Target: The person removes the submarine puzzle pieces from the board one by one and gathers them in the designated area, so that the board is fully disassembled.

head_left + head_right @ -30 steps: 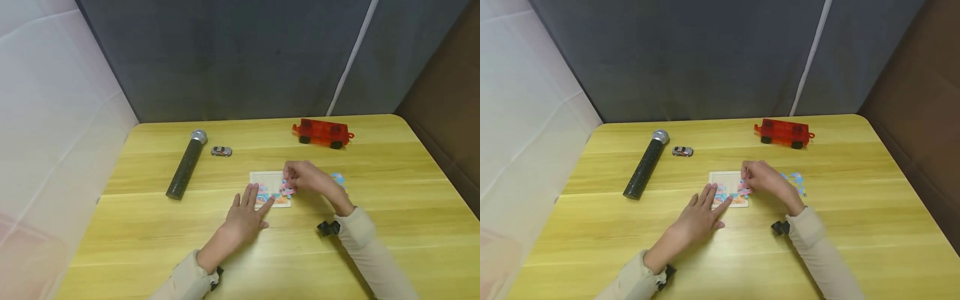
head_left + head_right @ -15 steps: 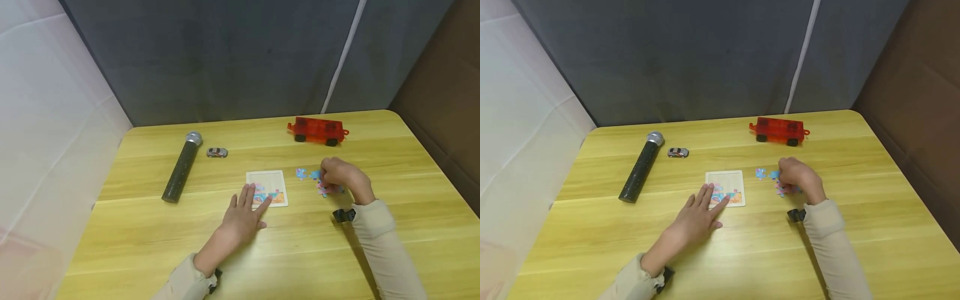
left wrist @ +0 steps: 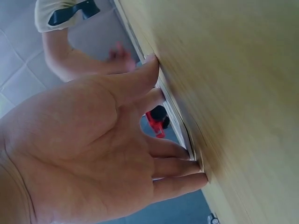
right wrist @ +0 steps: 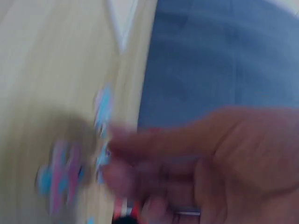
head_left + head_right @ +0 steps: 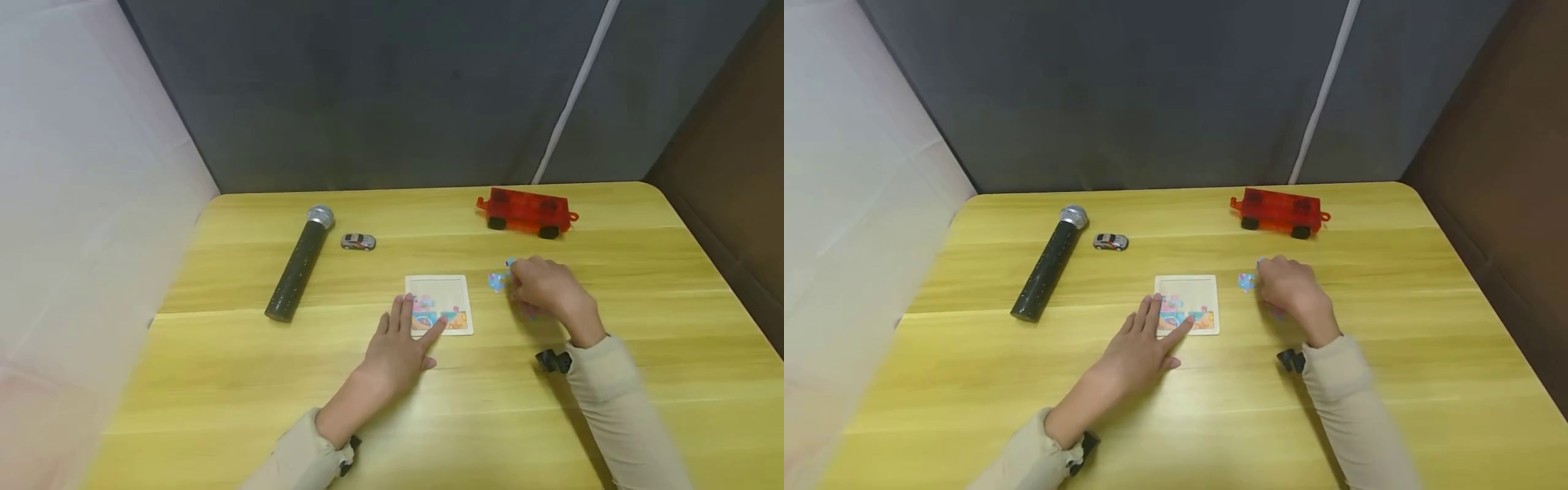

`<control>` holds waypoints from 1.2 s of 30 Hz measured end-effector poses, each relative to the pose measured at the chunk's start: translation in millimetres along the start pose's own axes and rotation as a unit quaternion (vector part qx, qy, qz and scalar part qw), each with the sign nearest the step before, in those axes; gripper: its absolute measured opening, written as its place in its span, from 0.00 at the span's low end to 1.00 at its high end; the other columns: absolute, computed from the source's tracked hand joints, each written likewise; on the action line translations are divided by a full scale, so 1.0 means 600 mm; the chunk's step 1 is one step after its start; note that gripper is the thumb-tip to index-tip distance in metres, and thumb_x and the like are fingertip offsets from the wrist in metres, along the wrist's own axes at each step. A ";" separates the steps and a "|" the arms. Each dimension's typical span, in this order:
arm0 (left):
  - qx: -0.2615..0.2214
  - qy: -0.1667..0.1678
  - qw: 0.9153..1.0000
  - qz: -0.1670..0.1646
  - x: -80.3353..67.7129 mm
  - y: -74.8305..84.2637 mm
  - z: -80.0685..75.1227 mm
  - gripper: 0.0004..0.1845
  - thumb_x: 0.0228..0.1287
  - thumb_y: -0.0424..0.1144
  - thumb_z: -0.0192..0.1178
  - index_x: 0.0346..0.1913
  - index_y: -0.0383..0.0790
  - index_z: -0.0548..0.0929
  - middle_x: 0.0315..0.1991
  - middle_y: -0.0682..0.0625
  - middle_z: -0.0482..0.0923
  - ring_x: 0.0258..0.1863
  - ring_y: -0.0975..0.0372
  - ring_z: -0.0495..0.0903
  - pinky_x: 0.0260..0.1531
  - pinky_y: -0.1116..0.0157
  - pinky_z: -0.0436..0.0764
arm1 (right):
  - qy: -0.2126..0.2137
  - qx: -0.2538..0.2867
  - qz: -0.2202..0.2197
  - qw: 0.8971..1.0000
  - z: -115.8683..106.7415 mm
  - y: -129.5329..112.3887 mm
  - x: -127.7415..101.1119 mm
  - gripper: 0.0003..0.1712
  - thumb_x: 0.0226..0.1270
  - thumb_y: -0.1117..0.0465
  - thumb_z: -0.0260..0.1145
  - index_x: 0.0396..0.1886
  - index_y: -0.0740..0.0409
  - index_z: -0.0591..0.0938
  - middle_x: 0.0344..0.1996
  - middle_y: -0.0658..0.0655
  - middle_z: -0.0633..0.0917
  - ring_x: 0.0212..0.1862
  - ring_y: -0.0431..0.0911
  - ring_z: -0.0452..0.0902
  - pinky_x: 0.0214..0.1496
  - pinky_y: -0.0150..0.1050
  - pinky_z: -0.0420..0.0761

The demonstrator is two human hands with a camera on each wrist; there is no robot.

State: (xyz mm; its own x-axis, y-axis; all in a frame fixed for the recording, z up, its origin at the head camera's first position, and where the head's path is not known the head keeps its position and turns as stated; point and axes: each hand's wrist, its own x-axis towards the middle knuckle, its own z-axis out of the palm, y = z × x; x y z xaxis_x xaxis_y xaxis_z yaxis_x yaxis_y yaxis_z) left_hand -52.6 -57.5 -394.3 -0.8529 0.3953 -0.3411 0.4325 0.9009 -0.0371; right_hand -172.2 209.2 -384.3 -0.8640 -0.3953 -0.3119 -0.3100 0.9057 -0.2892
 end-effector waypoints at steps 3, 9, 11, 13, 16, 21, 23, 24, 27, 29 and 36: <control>0.012 -0.011 1.000 -0.014 -0.005 -0.005 0.002 0.36 0.86 0.59 0.50 0.90 0.65 0.55 0.88 0.27 0.47 0.88 0.39 0.52 0.83 0.48 0.66 | 0.023 0.049 -0.080 0.995 0.006 -0.066 0.008 0.07 0.80 0.62 0.70 0.38 0.58 0.85 0.24 0.51 0.83 0.24 0.42 0.75 0.31 0.38 0.76; 0.033 -0.028 0.999 -0.006 0.001 0.002 0.004 0.36 0.87 0.61 0.48 0.90 0.66 0.54 0.88 0.30 0.47 0.89 0.41 0.51 0.84 0.50 0.66 | 0.022 0.104 -0.180 0.978 0.057 -0.130 0.040 0.03 0.80 0.66 0.70 0.42 0.62 0.87 0.38 0.55 0.87 0.37 0.43 0.81 0.43 0.39 0.85; 0.038 -0.029 0.999 -0.003 0.004 0.004 0.005 0.36 0.87 0.61 0.48 0.90 0.66 0.54 0.88 0.30 0.47 0.89 0.41 0.51 0.84 0.50 0.66 | 0.019 0.101 -0.162 0.981 0.065 -0.142 0.042 0.04 0.80 0.65 0.71 0.46 0.63 0.86 0.43 0.57 0.85 0.41 0.46 0.82 0.46 0.40 0.86; 0.042 -0.029 0.999 -0.001 0.005 0.006 0.005 0.36 0.86 0.62 0.48 0.90 0.66 0.54 0.88 0.30 0.47 0.89 0.41 0.51 0.84 0.50 0.66 | 0.022 0.094 -0.142 0.985 0.071 -0.152 0.044 0.06 0.80 0.64 0.71 0.49 0.63 0.85 0.46 0.58 0.83 0.42 0.47 0.80 0.45 0.40 0.86; 0.040 -0.032 0.999 -0.001 0.004 0.006 0.003 0.36 0.86 0.62 0.47 0.90 0.66 0.54 0.89 0.30 0.47 0.89 0.42 0.51 0.84 0.50 0.66 | 0.028 0.089 -0.120 0.988 0.077 -0.165 0.046 0.06 0.81 0.63 0.71 0.49 0.60 0.83 0.48 0.58 0.80 0.41 0.47 0.78 0.43 0.39 0.84; 0.040 -0.027 0.999 -0.009 -0.005 0.001 -0.004 0.36 0.86 0.62 0.48 0.90 0.67 0.54 0.88 0.30 0.47 0.89 0.41 0.51 0.84 0.50 0.66 | 0.051 0.083 -0.111 0.989 0.078 -0.183 0.048 0.07 0.78 0.63 0.73 0.45 0.58 0.82 0.45 0.56 0.81 0.40 0.47 0.76 0.40 0.39 0.82; 0.038 -0.028 0.999 -0.017 -0.010 -0.002 -0.006 0.36 0.86 0.62 0.49 0.90 0.67 0.55 0.88 0.29 0.48 0.89 0.41 0.52 0.84 0.50 0.66 | 0.055 0.092 -0.117 0.987 0.078 -0.189 0.051 0.08 0.77 0.64 0.74 0.44 0.58 0.81 0.42 0.55 0.82 0.39 0.46 0.77 0.39 0.38 0.81; 0.036 -0.028 0.999 -0.021 -0.012 -0.003 -0.007 0.36 0.86 0.62 0.49 0.90 0.67 0.55 0.88 0.29 0.48 0.89 0.41 0.52 0.84 0.50 0.66 | 0.055 0.105 -0.118 0.986 0.078 -0.192 0.053 0.08 0.77 0.64 0.74 0.43 0.58 0.81 0.40 0.55 0.83 0.38 0.45 0.77 0.38 0.38 0.81; 0.032 -0.025 0.999 -0.021 -0.013 -0.004 -0.008 0.36 0.86 0.62 0.49 0.90 0.67 0.55 0.87 0.28 0.50 0.89 0.41 0.53 0.84 0.50 0.67 | 0.046 0.166 -0.129 0.977 0.080 -0.187 0.057 0.07 0.78 0.68 0.71 0.42 0.60 0.80 0.35 0.55 0.85 0.34 0.44 0.78 0.37 0.36 0.80; 0.037 -0.021 0.999 -0.012 -0.009 -0.002 -0.008 0.37 0.86 0.62 0.49 0.90 0.66 0.54 0.87 0.27 0.52 0.88 0.41 0.53 0.83 0.50 0.67 | 0.039 0.204 -0.132 0.969 0.078 -0.176 0.058 0.06 0.78 0.70 0.70 0.41 0.60 0.79 0.34 0.55 0.86 0.33 0.43 0.79 0.38 0.34 0.80; 0.038 -0.019 0.999 -0.005 0.001 0.002 -0.006 0.36 0.87 0.62 0.47 0.90 0.67 0.53 0.87 0.27 0.49 0.88 0.41 0.52 0.84 0.51 0.66 | 0.028 0.221 -0.128 0.966 0.035 -0.112 0.050 0.05 0.78 0.70 0.70 0.40 0.62 0.81 0.37 0.60 0.89 0.34 0.46 0.83 0.38 0.37 0.82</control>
State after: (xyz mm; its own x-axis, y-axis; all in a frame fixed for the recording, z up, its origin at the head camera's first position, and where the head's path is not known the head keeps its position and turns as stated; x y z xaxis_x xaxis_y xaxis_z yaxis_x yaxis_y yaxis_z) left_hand -53.8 -55.8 -391.5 -0.8462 0.3787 -0.3749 0.4466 0.8878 -0.1114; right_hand -169.0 133.3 -393.0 -0.8050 -0.5782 -0.1327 -0.3281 0.6203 -0.7124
